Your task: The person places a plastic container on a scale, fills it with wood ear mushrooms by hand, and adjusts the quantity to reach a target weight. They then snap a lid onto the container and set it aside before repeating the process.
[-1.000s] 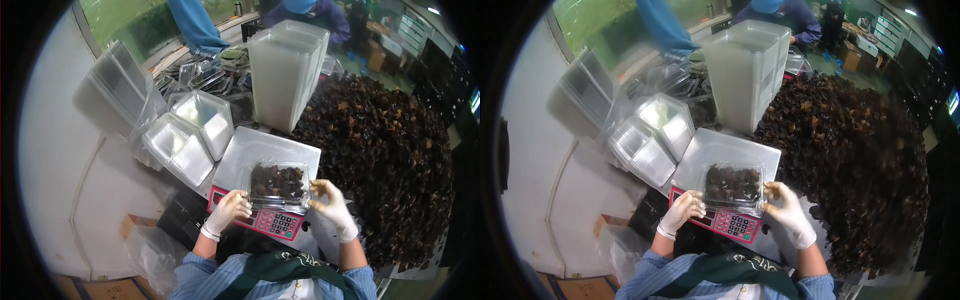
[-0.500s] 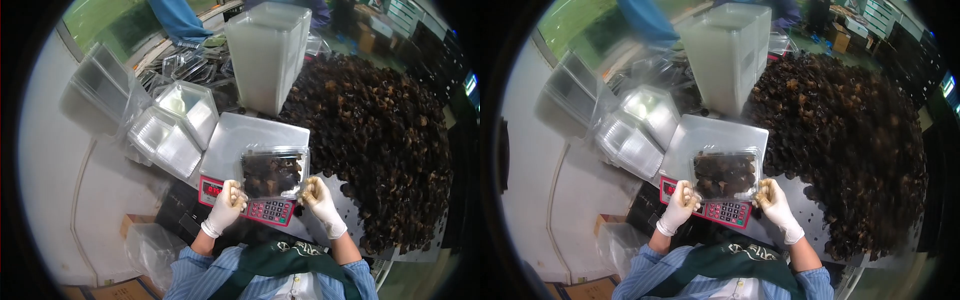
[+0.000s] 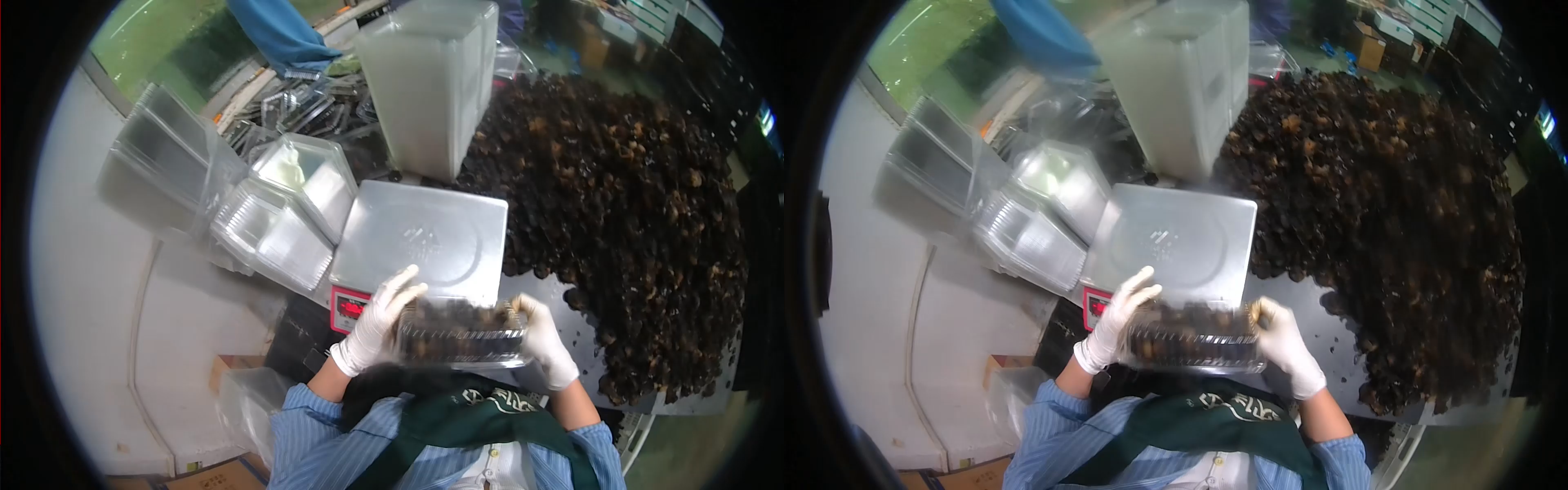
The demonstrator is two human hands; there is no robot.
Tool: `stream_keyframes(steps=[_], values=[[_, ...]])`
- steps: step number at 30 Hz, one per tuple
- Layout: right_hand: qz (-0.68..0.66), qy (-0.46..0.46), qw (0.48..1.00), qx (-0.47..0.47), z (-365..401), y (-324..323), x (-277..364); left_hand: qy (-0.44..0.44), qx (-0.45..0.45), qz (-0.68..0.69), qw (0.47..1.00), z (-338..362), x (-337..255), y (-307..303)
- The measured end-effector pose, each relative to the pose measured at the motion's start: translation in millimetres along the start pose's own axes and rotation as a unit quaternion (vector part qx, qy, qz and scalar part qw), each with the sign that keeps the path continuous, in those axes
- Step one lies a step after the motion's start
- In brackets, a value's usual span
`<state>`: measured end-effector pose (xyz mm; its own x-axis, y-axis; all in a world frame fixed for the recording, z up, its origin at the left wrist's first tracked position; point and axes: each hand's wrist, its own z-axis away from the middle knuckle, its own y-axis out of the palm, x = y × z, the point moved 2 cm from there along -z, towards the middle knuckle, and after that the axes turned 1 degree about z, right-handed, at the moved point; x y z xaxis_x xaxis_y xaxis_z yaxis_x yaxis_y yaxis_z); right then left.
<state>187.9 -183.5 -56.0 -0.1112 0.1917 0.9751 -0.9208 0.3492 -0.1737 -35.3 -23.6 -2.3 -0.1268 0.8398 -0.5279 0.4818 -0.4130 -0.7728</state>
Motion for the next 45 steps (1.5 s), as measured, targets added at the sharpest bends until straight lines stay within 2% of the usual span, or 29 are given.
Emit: stream_keyframes(steps=[1, 2, 3, 5, 6, 7, 8, 9, 10, 11, 12, 13, 14, 15, 17, 18, 19, 20, 23, 27, 28, 31, 32, 34, 37, 38, 40, 42, 45], values=[[-0.149, 0.09, 0.978, 0.118, 8.2, -2.9, 34.7, 0.004, -0.005, 0.123, 0.992, -9.0, -17.8, -12.7], [-0.133, 0.08, 0.978, 0.137, 6.9, 0.4, 28.0, -0.082, 0.001, 0.288, 0.954, -6.7, -15.1, -14.4], [-0.116, 0.07, 0.978, 0.157, 10.4, 3.9, 15.7, -0.164, 0.005, 0.444, 0.881, -3.1, -11.6, -16.9], [-0.194, 0.094, 0.958, 0.189, 12.9, 5.8, 1.6, -0.224, -0.003, 0.373, 0.9, -19.2, 5.1, -43.3], [-0.2, 0.072, 0.963, 0.164, 13.4, 6.6, 5.0, -0.301, -0.019, 0.384, 0.873, -24.2, 20.5, -55.7], [-0.204, 0.079, 0.965, 0.142, 14.3, 5.8, 2.6, -0.328, -0.049, 0.345, 0.878, -31.3, 34.8, -73.4], [-0.209, 0.086, 0.967, 0.119, 16.3, 2.1, -2.0, -0.304, -0.088, 0.28, 0.906, -36.1, 57.0, -90.2], [-0.214, 0.093, 0.968, 0.095, 17.7, -2.3, -5.9, -0.295, -0.159, 0.243, 0.91, -38.3, 76.6, -108.7], [-0.213, 0.095, 0.969, 0.079, 20.0, -6.3, -6.3, -0.333, -0.212, 0.265, 0.88, -42.6, 94.4, -132.7], [-0.214, 0.088, 0.97, 0.071, 21.1, -9.0, -5.5, -0.313, -0.286, 0.246, 0.872, -46.3, 124.4, -156.2], [-0.214, 0.084, 0.971, 0.063, 22.2, -11.2, -4.9, -0.257, -0.306, 0.419, 0.815, -47.4, 133.2, -178.2], [-0.215, 0.08, 0.972, 0.054, 23.7, -13.0, -5.7, -0.295, -0.395, 0.368, 0.789, -47.2, 138.4, -202.0], [-0.214, 0.082, 0.972, 0.042, 23.9, -14.7, -8.8, -0.264, -0.458, 0.332, 0.781, -47.8, 154.7, -217.6], [-0.217, 0.084, 0.972, 0.038, 24.8, -15.5, -8.0, -0.266, -0.472, 0.224, 0.81, -42.1, 168.8, -230.4], [-0.224, 0.086, 0.97, 0.029, 26.2, -17.2, -5.4, -0.244, -0.408, -0.051, 0.878, -12.3, 236.3, -246.5], [-0.221, 0.086, 0.971, 0.026, 26.4, -18.1, -8.4, -0.301, -0.331, -0.176, 0.877, -9.7, 229.3, -245.0], [-0.217, 0.085, 0.972, 0.024, 26.6, -19.4, -13.8, -0.351, -0.247, -0.297, 0.853, -3.3, 214.8, -244.7], [-0.214, 0.086, 0.973, 0.022, 27.0, -20.5, -18.1, -0.393, -0.156, -0.411, 0.808, 2.3, 207.2, -242.4], [-0.206, 0.085, 0.975, 0.022, 28.3, -21.9, -23.1, -0.42, -0.147, -0.352, 0.823, 23.3, 236.1, -244.4], [-0.203, 0.099, 0.974, 0.015, 32.7, -19.8, -18.7, -0.348, -0.225, -0.438, 0.798, 13.5, 205.9, -240.5], [-0.207, 0.097, 0.973, 0.016, 33.5, -18.4, -19.4, -0.363, -0.213, -0.396, 0.816, 13.2, 206.5, -241.1], [-0.189, 0.105, 0.976, 0.021, 36.7, -14.0, -21.6, -0.352, -0.206, -0.406, 0.818, 14.8, 207.2, -242.2], [-0.18, 0.107, 0.978, 0.026, 37.6, -13.4, -23.0, -0.319, -0.221, -0.424, 0.818, 19.9, 219.9, -244.3], [-0.184, 0.111, 0.976, 0.03, 41.5, -10.9, -27.2, -0.306, -0.215, -0.425, 0.824, 18.8, 209.2, -244.8], [-0.203, 0.115, 0.972, 0.03, 47.4, -5.9, -35.0, -0.246, -0.31, -0.402, 0.826, 28.8, 223.2, -253.6], [-0.199, 0.12, 0.972, 0.033, 48.4, -4.7, -37.2, -0.201, -0.378, -0.395, 0.813, 34.4, 234.7, -260.1], [-0.203, 0.118, 0.971, 0.042, 53.2, 1.9, -52.4, -0.272, -0.418, -0.34, 0.797, 32.5, 213.9, -272.8], [-0.133, 0.11, 0.984, 0.048, 57.9, 4.7, -61.6, -0.239, -0.474, -0.292, 0.796, 26.2, 190.5, -271.2], [-0.086, 0.11, 0.989, 0.051, 64.7, 7.7, -71.2, -0.17, -0.475, -0.285, 0.815, 15.1, 143.4, -270.4]])
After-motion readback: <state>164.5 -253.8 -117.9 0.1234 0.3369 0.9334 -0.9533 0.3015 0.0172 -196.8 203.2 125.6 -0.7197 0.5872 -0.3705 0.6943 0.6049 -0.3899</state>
